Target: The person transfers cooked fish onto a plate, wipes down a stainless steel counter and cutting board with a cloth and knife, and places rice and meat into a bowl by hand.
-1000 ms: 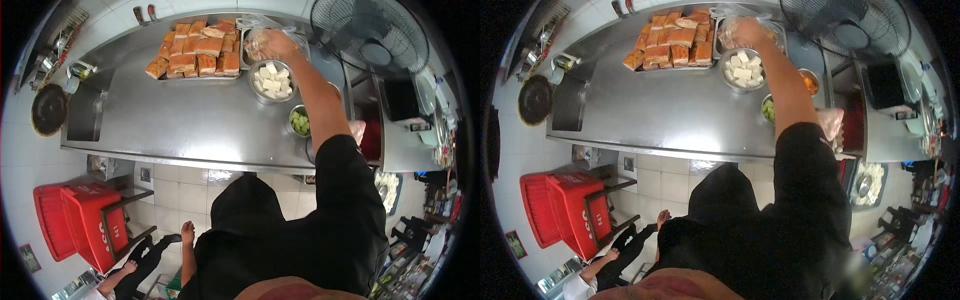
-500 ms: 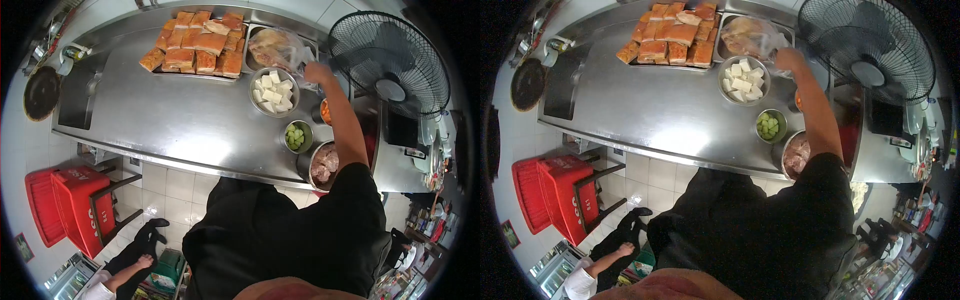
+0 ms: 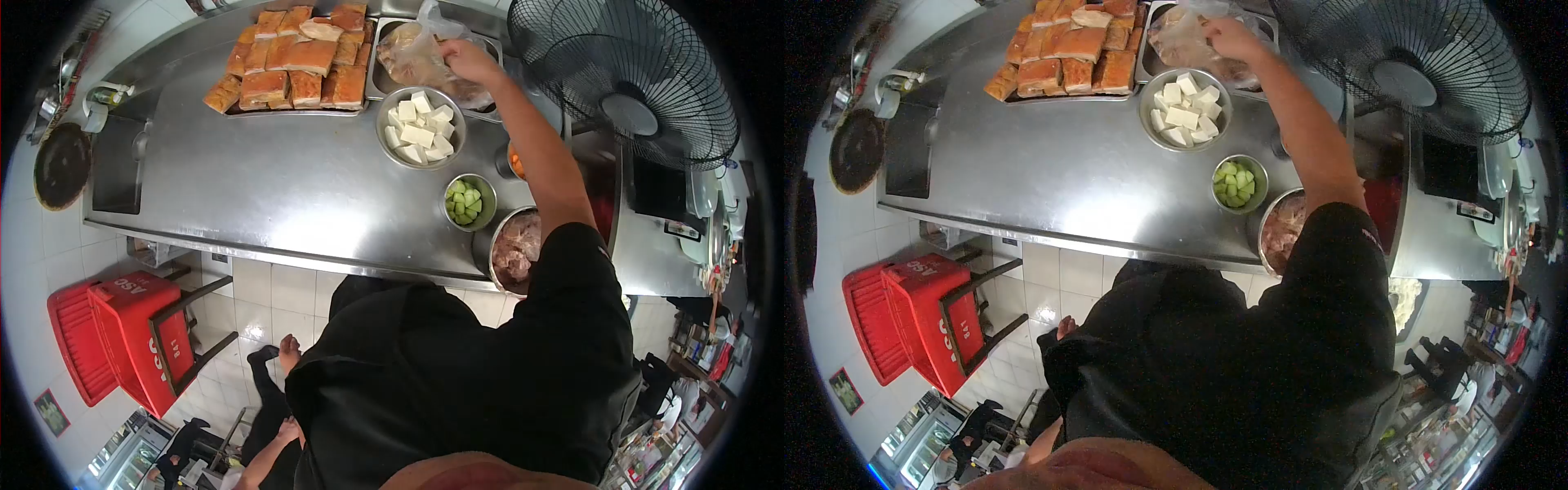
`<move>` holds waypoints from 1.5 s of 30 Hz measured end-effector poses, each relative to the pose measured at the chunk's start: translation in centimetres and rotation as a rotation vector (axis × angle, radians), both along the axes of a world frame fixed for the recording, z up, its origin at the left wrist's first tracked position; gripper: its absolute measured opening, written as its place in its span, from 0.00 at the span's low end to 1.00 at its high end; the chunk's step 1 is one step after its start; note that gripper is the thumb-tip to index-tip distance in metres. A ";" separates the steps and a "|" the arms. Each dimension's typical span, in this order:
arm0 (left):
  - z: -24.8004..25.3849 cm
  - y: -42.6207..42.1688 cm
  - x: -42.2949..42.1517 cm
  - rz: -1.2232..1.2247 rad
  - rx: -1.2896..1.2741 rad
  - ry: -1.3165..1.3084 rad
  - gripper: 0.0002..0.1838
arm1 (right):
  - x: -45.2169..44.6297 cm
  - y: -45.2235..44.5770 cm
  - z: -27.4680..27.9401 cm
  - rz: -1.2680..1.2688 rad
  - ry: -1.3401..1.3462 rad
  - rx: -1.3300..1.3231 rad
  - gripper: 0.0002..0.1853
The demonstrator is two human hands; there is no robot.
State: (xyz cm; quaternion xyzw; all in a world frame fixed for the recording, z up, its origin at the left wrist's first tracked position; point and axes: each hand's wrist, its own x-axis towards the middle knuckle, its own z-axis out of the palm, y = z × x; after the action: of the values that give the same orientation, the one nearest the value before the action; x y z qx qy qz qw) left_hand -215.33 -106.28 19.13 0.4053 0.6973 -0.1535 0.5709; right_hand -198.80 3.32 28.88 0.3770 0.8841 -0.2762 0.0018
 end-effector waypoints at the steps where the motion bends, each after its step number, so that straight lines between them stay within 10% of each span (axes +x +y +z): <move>1: -1.1 1.4 0.8 0.445 -0.107 0.083 0.17 | 1.3 0.2 -0.3 -0.051 -0.109 0.076 0.32; 4: -5.0 5.5 2.0 0.982 -0.022 0.214 0.17 | 7.0 -0.2 -3.4 -0.226 0.014 0.161 0.27; 15: -13.8 15.1 1.6 1.228 0.318 0.168 0.18 | 3.4 1.4 -7.6 -0.308 -0.412 0.326 0.36; 19: -15.5 16.8 1.7 1.388 0.422 0.147 0.18 | 5.2 5.9 -11.6 -0.263 0.018 0.352 0.26; 21: -16.3 16.9 1.7 1.432 0.441 0.173 0.18 | 4.5 8.2 -11.9 -0.409 -0.080 0.066 0.50; 24: -11.9 21.4 2.4 1.380 0.446 0.245 0.19 | 4.7 12.2 -17.0 -0.260 -0.243 0.315 0.48; 29: -17.2 19.2 2.9 1.381 0.398 0.120 0.20 | 6.2 8.3 -12.2 -0.906 0.373 -0.550 0.35; 34: -16.8 18.6 2.9 1.274 0.393 0.077 0.20 | 9.2 10.0 -18.6 -1.088 0.765 -1.125 0.25; 45: -9.6 24.6 -1.7 1.326 0.479 0.187 0.19 | 1.4 -0.7 3.2 -0.483 1.277 -0.864 0.25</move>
State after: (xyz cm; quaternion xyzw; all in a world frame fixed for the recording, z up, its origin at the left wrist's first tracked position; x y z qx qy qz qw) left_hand -217.00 -81.64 9.51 -0.0050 0.8577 0.3495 0.3772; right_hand -197.41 2.65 32.11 0.2934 0.4239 -0.7482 -0.4178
